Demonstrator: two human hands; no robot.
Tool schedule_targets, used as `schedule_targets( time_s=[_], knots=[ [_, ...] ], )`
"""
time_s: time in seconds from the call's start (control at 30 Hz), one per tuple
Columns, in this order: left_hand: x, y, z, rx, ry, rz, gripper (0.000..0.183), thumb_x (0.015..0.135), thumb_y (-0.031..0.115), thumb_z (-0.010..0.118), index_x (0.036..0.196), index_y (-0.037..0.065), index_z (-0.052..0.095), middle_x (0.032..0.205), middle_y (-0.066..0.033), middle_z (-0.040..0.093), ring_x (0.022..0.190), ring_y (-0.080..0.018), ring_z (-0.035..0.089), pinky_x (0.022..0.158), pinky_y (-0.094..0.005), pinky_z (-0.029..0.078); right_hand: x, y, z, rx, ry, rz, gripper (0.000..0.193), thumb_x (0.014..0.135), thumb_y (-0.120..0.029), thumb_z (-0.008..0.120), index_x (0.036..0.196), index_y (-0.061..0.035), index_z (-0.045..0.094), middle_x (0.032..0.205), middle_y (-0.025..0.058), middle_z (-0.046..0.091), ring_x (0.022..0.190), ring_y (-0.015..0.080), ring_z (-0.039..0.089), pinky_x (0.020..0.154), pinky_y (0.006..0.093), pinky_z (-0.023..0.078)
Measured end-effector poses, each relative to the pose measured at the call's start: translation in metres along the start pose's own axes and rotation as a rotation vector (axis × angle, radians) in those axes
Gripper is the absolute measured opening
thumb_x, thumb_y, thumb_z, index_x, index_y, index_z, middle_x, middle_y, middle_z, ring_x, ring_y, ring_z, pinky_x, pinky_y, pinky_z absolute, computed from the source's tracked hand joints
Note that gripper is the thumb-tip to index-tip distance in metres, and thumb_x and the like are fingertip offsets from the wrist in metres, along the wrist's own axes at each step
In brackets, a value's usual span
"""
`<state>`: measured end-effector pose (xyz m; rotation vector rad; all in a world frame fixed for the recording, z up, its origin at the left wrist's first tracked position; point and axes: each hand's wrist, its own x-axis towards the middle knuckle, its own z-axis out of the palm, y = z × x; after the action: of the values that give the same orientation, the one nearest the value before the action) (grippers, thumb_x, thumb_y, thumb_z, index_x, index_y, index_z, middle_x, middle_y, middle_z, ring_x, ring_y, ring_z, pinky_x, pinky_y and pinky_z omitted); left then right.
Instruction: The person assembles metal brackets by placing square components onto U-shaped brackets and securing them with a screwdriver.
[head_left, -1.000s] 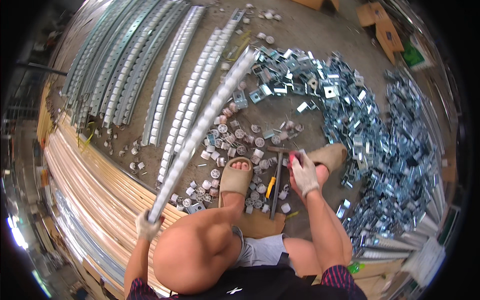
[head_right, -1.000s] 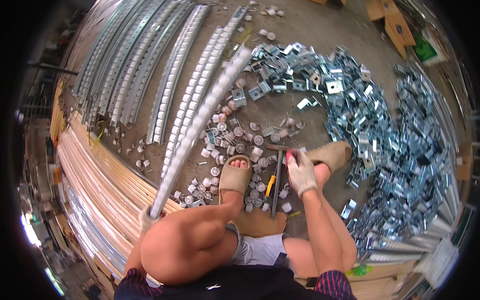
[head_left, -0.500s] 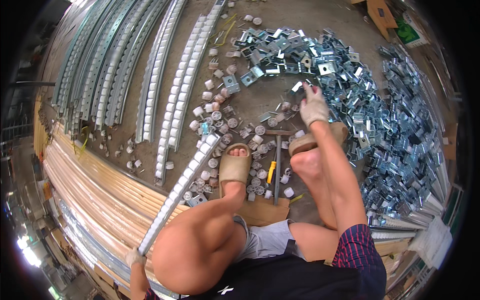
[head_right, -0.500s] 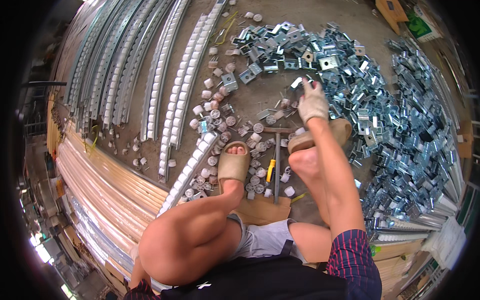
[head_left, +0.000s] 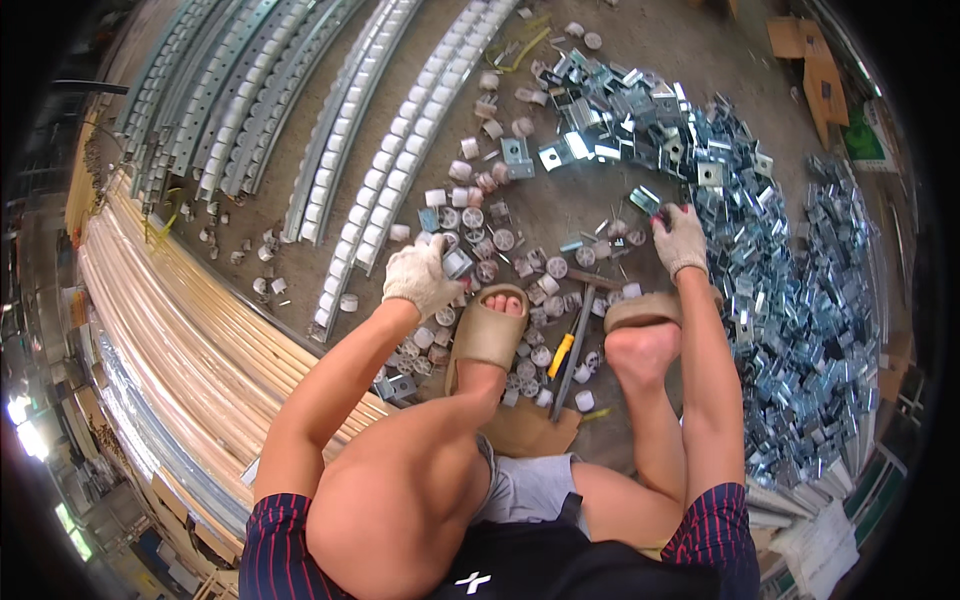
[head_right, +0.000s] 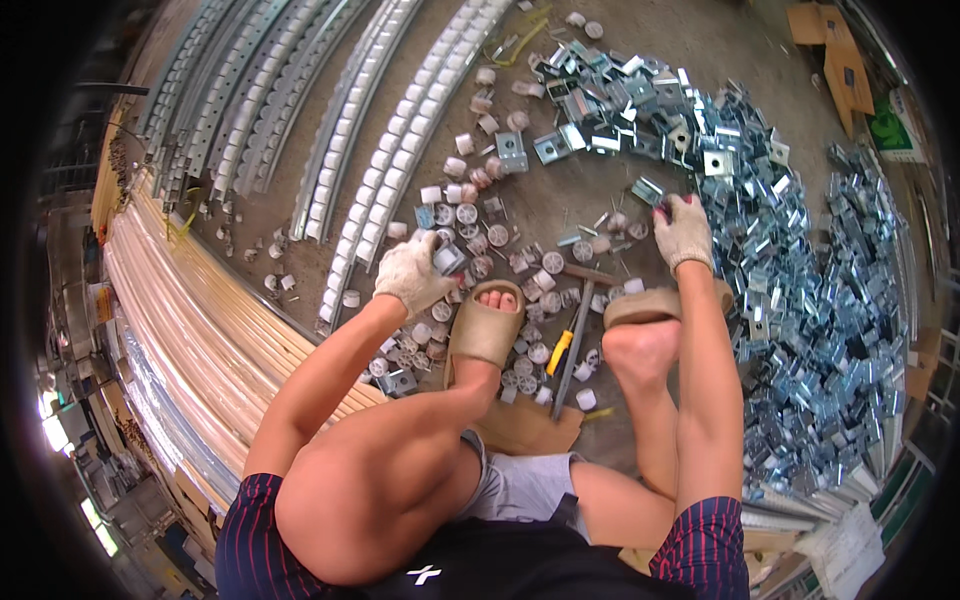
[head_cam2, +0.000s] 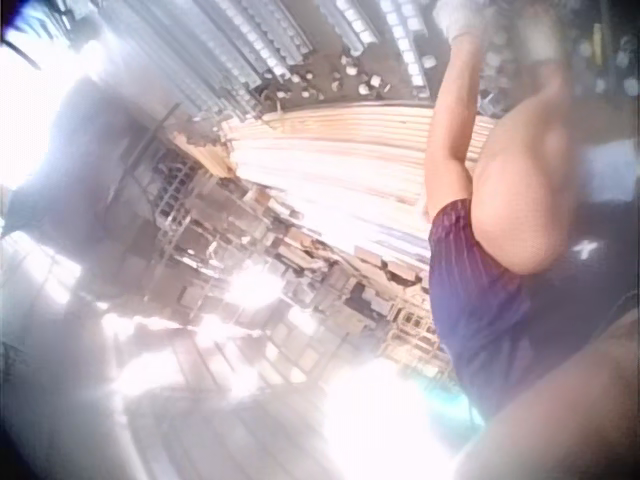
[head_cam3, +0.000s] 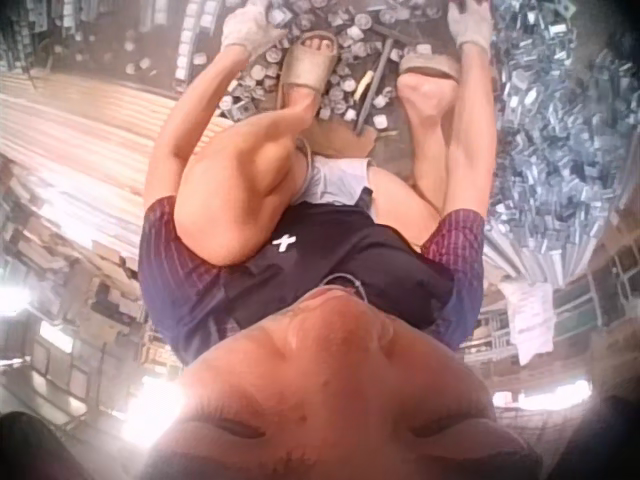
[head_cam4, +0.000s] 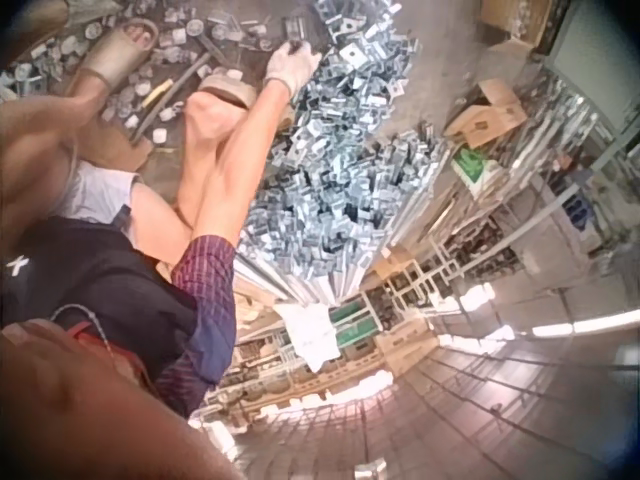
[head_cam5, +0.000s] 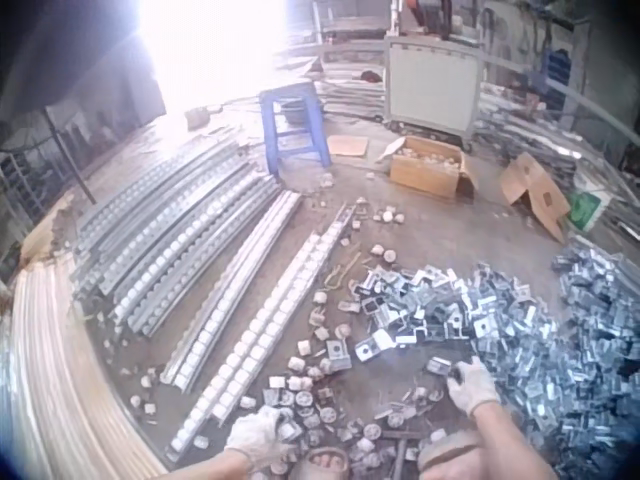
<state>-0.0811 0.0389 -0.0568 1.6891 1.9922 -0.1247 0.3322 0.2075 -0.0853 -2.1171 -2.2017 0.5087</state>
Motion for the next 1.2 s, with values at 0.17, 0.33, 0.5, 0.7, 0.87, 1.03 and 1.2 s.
schedule_targets(
  time_s=[0.17,0.33,0.5,0.7,0.87,1.03,1.2],
  knots=[
    [-0.012,0.025,0.003,-0.162,-0.008,-0.003,0.058,0.073,0.039,0.085,0.117,0.006,0.067,0.110,-0.0225,0.071,0.109,-0.0408,0.069,0.097,-0.0493,0.054,-0.053,-0.028,0.005,0.734,-0.039,-0.080,0.014,0.094,-0.013,0.068,0.104,-0.0021,0.066,0.090,0.0067,0.064,0.080,0.0171,0.065,0.070,0.0322,0.053],
    [-0.036,0.055,-0.023,-0.417,-0.185,-0.053,0.061,0.072,0.032,0.080,0.121,0.002,0.057,0.110,-0.0244,0.073,0.107,-0.0455,0.070,0.094,-0.0504,0.056,-0.120,-0.102,0.007,1.308,-0.474,0.120,0.020,0.094,-0.005,0.067,0.113,-0.0056,0.062,0.096,-0.0006,0.060,0.079,0.0079,0.057,0.065,0.0251,0.048],
    [-0.054,0.066,-0.029,-0.414,-0.298,-0.090,0.070,0.074,0.037,0.083,0.131,0.005,0.058,0.101,-0.0219,0.075,0.097,-0.0375,0.075,0.087,-0.0450,0.058,-0.146,-0.134,0.044,1.649,-0.457,0.242,0.016,0.092,-0.011,0.069,0.107,-0.0128,0.065,0.094,-0.0059,0.060,0.073,0.0019,0.054,0.052,0.0204,0.039],
    [-0.063,0.077,-0.033,-0.500,-0.302,0.051,0.063,0.076,0.039,0.085,0.128,0.008,0.068,0.090,-0.0147,0.076,0.081,-0.0269,0.074,0.081,-0.0403,0.058,-0.159,-0.148,0.037,1.731,-0.413,0.457,0.003,0.096,-0.008,0.064,0.098,-0.0080,0.066,0.087,-0.0042,0.062,0.071,0.0029,0.056,0.060,0.0212,0.045],
    [-0.063,0.082,-0.041,-0.475,-0.318,0.033,0.058,0.076,0.037,0.085,0.123,0.006,0.069,0.089,-0.0168,0.075,0.080,-0.0280,0.074,0.079,-0.0415,0.058,-0.180,-0.151,0.038,1.742,-0.230,0.508,0.005,0.095,-0.007,0.064,0.098,-0.0099,0.064,0.086,-0.0050,0.060,0.069,0.0024,0.055,0.056,0.0201,0.042],
    [-0.061,0.075,-0.034,-0.443,-0.267,0.030,0.053,0.076,0.037,0.083,0.116,0.005,0.070,0.090,-0.0195,0.075,0.086,-0.0337,0.075,0.080,-0.0440,0.058,-0.204,-0.161,0.032,1.897,-0.116,0.562,0.010,0.093,-0.004,0.063,0.098,-0.0118,0.062,0.086,-0.0054,0.058,0.064,0.0023,0.049,0.049,0.0203,0.036],
    [-0.065,0.073,-0.031,-0.431,-0.255,0.013,0.046,0.076,0.035,0.080,0.111,0.007,0.070,0.095,-0.0217,0.076,0.094,-0.0398,0.075,0.084,-0.0464,0.060,-0.211,-0.187,0.029,1.980,0.212,0.796,0.012,0.091,-0.003,0.064,0.098,-0.0131,0.065,0.083,-0.0048,0.060,0.060,0.0041,0.050,0.049,0.0201,0.037]
  ],
)
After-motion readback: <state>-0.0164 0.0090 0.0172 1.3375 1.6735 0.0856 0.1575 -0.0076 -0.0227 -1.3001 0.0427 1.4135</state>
